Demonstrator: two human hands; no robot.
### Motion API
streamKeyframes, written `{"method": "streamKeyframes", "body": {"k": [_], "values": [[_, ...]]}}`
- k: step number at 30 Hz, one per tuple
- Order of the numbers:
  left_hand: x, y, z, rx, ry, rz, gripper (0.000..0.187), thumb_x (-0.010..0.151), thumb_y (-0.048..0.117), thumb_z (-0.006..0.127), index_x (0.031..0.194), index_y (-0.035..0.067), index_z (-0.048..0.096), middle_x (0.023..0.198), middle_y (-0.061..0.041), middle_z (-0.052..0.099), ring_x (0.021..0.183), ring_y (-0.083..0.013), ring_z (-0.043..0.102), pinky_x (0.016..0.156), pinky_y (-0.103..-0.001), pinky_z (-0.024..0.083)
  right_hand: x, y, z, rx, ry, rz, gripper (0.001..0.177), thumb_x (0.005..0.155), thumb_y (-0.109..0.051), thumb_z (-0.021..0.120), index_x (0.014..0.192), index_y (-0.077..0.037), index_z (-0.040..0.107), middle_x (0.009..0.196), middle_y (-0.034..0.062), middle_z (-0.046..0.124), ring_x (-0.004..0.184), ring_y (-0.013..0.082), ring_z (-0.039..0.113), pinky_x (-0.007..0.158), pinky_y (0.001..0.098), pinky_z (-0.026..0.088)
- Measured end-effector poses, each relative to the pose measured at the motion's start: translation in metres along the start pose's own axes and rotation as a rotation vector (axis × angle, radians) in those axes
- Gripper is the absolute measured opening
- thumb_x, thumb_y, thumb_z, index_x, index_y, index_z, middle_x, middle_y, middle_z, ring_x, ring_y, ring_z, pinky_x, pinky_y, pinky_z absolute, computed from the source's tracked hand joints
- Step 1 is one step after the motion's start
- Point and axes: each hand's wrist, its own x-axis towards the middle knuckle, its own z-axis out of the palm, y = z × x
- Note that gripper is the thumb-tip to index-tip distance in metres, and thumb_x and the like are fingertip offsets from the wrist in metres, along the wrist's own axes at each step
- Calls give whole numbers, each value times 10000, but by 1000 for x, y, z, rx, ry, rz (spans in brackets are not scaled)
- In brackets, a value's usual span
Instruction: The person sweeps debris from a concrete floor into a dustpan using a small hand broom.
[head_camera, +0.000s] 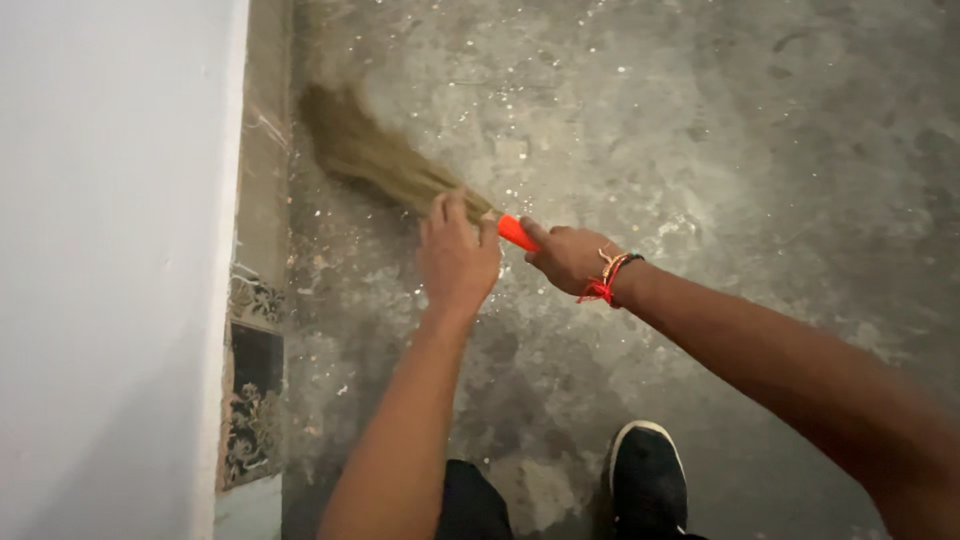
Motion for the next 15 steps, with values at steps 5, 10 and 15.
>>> {"method": "streamKeyframes", "body": {"k": [5, 10, 15], "values": [[2, -3, -11, 86, -29, 43, 517, 945, 345, 613, 1393, 102, 529, 1454, -122, 517, 1338, -367, 477, 1063, -550, 374, 29, 27, -4, -162, -29, -41, 615, 1013, -399, 494, 1568, -200, 318, 1108, 234, 700, 968, 425, 698, 824, 530, 551], [10, -39, -28, 156, -57, 68, 533, 929, 304, 595, 1408, 83, 519, 1474, -168, 490, 1350, -381, 462, 1082, -565, 355, 66, 74, -33, -44, 105, 203, 627, 1017, -393, 488, 1585, -188, 324, 1019, 290, 717, 945, 489, 693, 842, 569, 532], [18, -58, -34, 196, 21, -82, 517, 899, 284, 613, 1368, 74, 557, 1394, -174, 561, 1261, -397, 534, 1032, -536, 420, 106, 80, -57, 97, 291, 218, 580, 1039, -367, 505, 1547, -119, 373, 1013, 352, 685, 952, 555, 657, 840, 619, 503]]}}
